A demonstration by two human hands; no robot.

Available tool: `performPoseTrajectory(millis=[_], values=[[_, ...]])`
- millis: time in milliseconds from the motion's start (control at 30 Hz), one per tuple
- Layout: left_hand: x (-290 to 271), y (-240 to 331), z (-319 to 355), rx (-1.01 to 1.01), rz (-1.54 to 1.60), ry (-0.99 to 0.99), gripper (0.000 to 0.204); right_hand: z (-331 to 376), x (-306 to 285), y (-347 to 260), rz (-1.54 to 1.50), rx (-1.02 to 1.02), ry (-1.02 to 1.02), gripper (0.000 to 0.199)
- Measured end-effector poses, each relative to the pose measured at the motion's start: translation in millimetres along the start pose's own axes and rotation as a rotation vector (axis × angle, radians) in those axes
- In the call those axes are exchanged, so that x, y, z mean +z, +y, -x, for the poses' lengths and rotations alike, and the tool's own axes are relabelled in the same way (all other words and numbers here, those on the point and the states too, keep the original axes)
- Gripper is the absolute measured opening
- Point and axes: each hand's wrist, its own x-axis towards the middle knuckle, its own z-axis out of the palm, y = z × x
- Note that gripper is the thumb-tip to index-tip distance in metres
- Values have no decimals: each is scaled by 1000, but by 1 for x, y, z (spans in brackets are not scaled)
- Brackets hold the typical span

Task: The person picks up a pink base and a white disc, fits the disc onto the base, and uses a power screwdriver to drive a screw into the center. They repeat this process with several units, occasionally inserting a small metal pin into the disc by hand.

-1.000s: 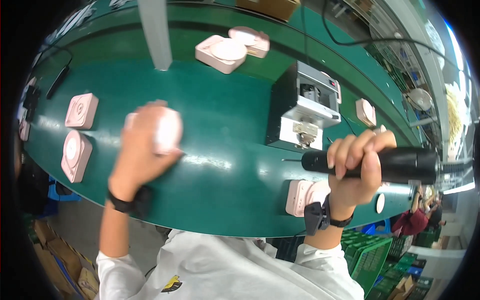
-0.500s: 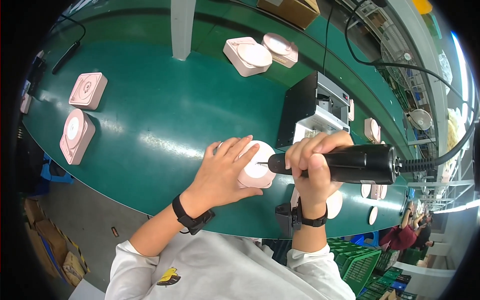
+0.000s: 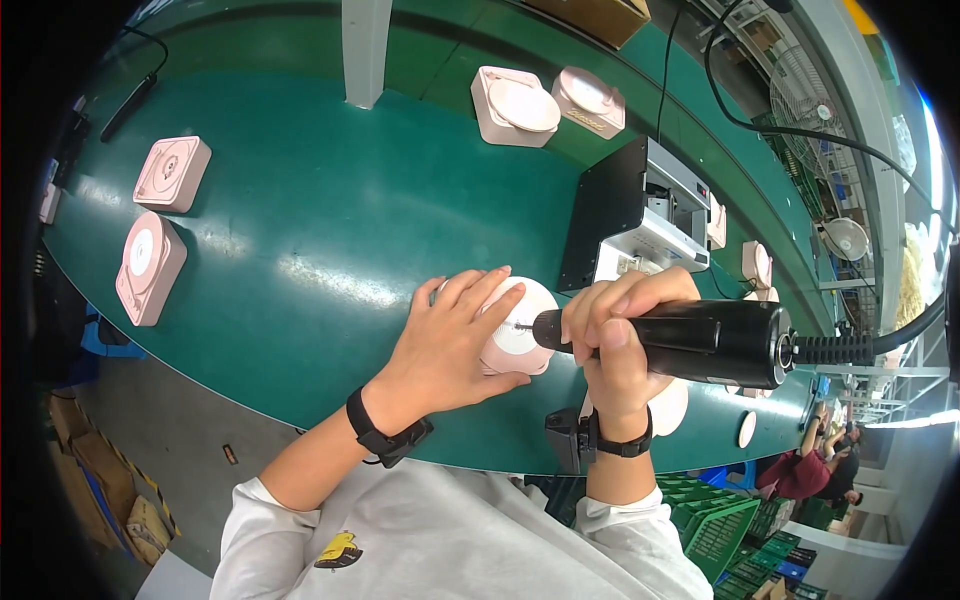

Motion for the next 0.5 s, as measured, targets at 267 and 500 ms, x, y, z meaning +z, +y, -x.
performPoseTrajectory(millis=[267,500], values=[[-22,3,-15,-22,26,-167,102,1,-5,5,99,-27,1,26],[-40,-26,-75,93,-182,-236,96,-16,-41,-30,-94,-172,207,20]])
